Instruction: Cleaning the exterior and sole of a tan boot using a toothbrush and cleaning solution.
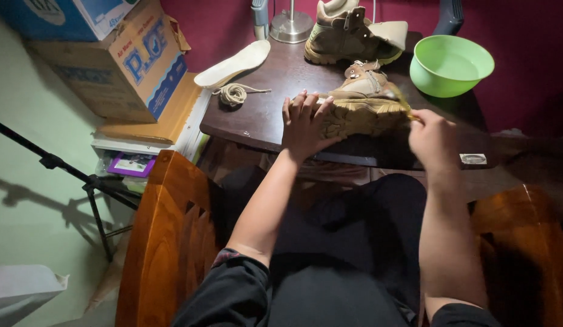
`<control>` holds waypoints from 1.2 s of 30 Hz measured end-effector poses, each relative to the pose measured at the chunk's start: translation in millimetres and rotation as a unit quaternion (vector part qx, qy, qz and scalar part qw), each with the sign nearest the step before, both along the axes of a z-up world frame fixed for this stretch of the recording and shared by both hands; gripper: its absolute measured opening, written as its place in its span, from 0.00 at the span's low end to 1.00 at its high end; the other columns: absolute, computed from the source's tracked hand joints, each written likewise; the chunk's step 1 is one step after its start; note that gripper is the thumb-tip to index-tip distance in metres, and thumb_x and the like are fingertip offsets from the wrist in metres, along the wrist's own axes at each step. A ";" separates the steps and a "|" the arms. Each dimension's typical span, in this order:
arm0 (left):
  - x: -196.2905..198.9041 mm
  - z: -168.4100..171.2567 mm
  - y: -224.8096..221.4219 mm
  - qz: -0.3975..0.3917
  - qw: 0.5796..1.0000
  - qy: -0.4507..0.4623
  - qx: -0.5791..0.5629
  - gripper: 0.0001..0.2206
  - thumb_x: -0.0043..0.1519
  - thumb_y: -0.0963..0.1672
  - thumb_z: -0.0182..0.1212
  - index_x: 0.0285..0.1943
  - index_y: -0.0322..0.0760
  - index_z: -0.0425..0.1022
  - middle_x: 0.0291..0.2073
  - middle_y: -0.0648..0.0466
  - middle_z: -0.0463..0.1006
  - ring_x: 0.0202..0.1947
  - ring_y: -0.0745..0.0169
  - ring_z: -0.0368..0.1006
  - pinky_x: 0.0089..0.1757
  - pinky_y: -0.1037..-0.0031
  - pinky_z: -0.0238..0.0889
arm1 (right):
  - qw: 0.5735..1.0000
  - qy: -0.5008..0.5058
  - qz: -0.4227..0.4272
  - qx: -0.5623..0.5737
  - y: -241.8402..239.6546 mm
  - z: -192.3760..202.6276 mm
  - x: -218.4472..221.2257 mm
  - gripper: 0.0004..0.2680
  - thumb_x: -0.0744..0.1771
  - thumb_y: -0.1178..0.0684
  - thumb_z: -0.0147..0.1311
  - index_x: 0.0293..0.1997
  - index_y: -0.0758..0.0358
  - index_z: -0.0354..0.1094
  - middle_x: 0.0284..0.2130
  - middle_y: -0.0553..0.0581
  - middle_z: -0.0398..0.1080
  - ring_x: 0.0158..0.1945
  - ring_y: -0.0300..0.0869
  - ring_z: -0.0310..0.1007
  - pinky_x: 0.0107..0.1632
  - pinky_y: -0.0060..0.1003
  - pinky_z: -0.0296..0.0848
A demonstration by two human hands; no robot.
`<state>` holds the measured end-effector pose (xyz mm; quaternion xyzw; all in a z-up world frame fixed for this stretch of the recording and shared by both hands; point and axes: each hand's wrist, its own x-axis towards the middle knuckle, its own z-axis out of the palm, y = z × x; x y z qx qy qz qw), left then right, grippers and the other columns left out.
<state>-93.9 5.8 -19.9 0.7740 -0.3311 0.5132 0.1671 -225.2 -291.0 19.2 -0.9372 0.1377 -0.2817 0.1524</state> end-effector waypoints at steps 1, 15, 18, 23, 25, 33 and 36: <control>0.5 1.2 -0.5 0.001 1.000 0.000 -0.001 0.51 0.42 0.69 0.67 0.75 0.57 0.61 0.63 0.50 0.65 0.69 0.42 0.59 0.63 0.36 0.50 | 1.000 0.000 0.001 -0.001 -0.8 5.0 -1.2 0.10 0.69 0.53 0.55 0.56 0.47 0.78 0.40 0.59 0.79 0.48 0.59 0.78 0.51 0.55 0.76; 2.4 -3.5 3.4 -0.010 0.999 0.032 0.009 0.55 0.36 0.67 0.75 0.76 0.57 0.59 0.64 0.49 0.64 0.70 0.42 0.57 0.62 0.36 0.51 | 0.999 -0.014 0.030 0.020 31.2 12.1 0.7 0.10 0.69 0.53 0.54 0.56 0.48 0.76 0.43 0.62 0.79 0.49 0.62 0.78 0.52 0.57 0.75; 1.9 -3.3 2.2 -0.011 0.999 0.032 0.013 0.55 0.37 0.67 0.76 0.76 0.58 0.59 0.64 0.49 0.64 0.69 0.41 0.57 0.62 0.35 0.50 | 0.999 0.013 -0.050 0.007 10.0 13.0 -23.7 0.10 0.69 0.54 0.52 0.55 0.49 0.77 0.41 0.60 0.79 0.47 0.61 0.79 0.50 0.56 0.75; 2.9 -2.3 1.9 -0.009 0.999 0.033 0.006 0.54 0.37 0.67 0.76 0.76 0.57 0.60 0.64 0.49 0.64 0.69 0.42 0.57 0.62 0.34 0.51 | 0.995 -0.083 0.035 0.035 85.5 33.5 -21.2 0.10 0.68 0.57 0.55 0.54 0.53 0.78 0.42 0.64 0.78 0.46 0.63 0.78 0.49 0.55 0.75; 0.4 -3.3 2.8 -0.007 0.999 0.033 0.009 0.55 0.37 0.67 0.76 0.76 0.57 0.60 0.64 0.49 0.64 0.69 0.42 0.57 0.62 0.34 0.51 | 0.991 -0.085 0.085 0.054 125.1 44.2 -25.4 0.10 0.67 0.58 0.55 0.53 0.55 0.78 0.41 0.67 0.78 0.45 0.66 0.77 0.49 0.58 0.75; 2.1 -3.0 2.9 -0.012 1.000 0.026 0.011 0.55 0.39 0.67 0.75 0.77 0.57 0.57 0.65 0.49 0.63 0.70 0.42 0.56 0.63 0.36 0.50 | 0.998 -0.050 -0.034 0.036 7.2 -1.9 -44.0 0.10 0.69 0.57 0.54 0.55 0.51 0.78 0.39 0.59 0.78 0.45 0.60 0.79 0.50 0.53 0.75; 4.4 -2.3 2.2 -0.020 0.999 0.044 0.002 0.53 0.40 0.67 0.74 0.76 0.57 0.60 0.65 0.50 0.63 0.70 0.42 0.56 0.63 0.36 0.49 | 0.997 -0.022 -0.055 0.055 -19.4 -10.5 -48.0 0.10 0.69 0.50 0.55 0.56 0.41 0.77 0.36 0.47 0.78 0.47 0.53 0.78 0.52 0.53 0.75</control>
